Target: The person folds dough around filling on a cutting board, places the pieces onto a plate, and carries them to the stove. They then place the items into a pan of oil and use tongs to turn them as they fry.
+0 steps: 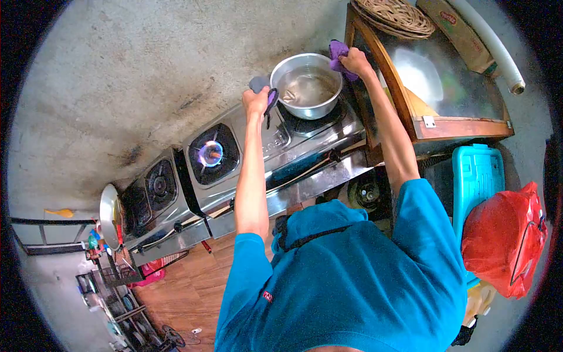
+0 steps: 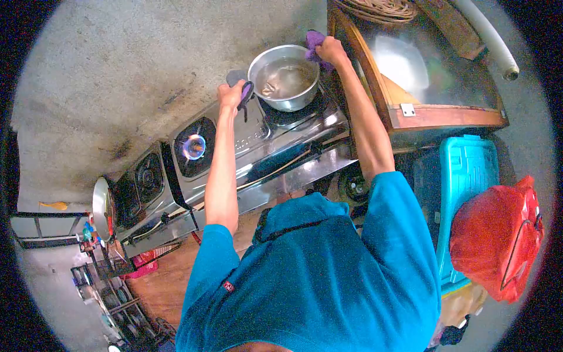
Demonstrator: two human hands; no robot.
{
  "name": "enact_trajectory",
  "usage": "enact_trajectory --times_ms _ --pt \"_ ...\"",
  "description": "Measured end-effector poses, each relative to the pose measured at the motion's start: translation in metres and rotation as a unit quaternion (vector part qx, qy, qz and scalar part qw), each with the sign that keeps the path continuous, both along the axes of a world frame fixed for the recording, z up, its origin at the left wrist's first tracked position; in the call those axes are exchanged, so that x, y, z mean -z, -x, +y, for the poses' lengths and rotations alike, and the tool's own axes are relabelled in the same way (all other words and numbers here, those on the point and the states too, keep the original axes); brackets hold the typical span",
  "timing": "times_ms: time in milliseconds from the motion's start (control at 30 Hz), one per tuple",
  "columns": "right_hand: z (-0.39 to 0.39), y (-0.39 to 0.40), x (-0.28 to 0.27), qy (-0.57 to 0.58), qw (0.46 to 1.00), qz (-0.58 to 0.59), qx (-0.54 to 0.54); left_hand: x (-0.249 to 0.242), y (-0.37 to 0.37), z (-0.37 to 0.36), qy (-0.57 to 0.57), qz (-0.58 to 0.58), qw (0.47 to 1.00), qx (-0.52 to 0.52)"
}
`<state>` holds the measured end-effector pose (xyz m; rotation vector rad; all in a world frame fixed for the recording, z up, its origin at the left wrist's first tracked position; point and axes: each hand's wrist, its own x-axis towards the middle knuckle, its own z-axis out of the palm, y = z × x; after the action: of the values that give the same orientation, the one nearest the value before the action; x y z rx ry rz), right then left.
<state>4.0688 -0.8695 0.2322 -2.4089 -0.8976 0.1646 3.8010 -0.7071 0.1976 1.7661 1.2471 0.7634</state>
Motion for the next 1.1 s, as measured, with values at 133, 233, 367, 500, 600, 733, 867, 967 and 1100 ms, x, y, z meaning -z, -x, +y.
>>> enact_trajectory --times_ms 133,233,367,500,600,733,867,967,1100 --pt "-0.004 -0.001 0.000 -0.005 0.999 0.040 0.010 -0.012 -0.005 -0.007 -0.017 -0.009 1.000 -0.014" --pt "-0.006 0.009 0.011 -0.022 0.999 0.014 0.034 -0.019 0.000 0.002 -0.027 0.007 0.999 0.024" --pt "0.006 0.015 0.011 -0.029 0.999 0.044 -0.014 -0.013 0.008 0.020 -0.032 0.034 0.999 -0.004" --pt "0.007 0.022 0.010 0.012 0.999 0.033 0.008 -0.008 0.014 0.021 -0.014 0.012 0.999 0.045" --pt "-0.008 0.016 0.021 0.010 0.987 -0.158 -0.024 -0.022 0.015 -0.007 -0.059 -0.029 0.998 0.001" --pt "-0.034 0.028 0.038 -0.110 0.977 -0.169 0.074 -0.026 0.056 -0.043 -0.191 -0.129 0.961 -0.153" --pt "-0.049 0.081 0.003 -0.212 0.956 -0.184 0.090 -0.056 0.137 -0.090 -0.156 -0.329 0.930 -0.059" --pt "-0.049 0.174 -0.043 -0.328 0.945 0.006 0.011 -0.074 0.223 -0.117 -0.122 -0.411 0.903 -0.018" --pt "-0.045 0.334 -0.067 -0.433 0.877 0.200 -0.057 -0.081 0.379 -0.164 0.162 -0.545 0.819 -0.078"
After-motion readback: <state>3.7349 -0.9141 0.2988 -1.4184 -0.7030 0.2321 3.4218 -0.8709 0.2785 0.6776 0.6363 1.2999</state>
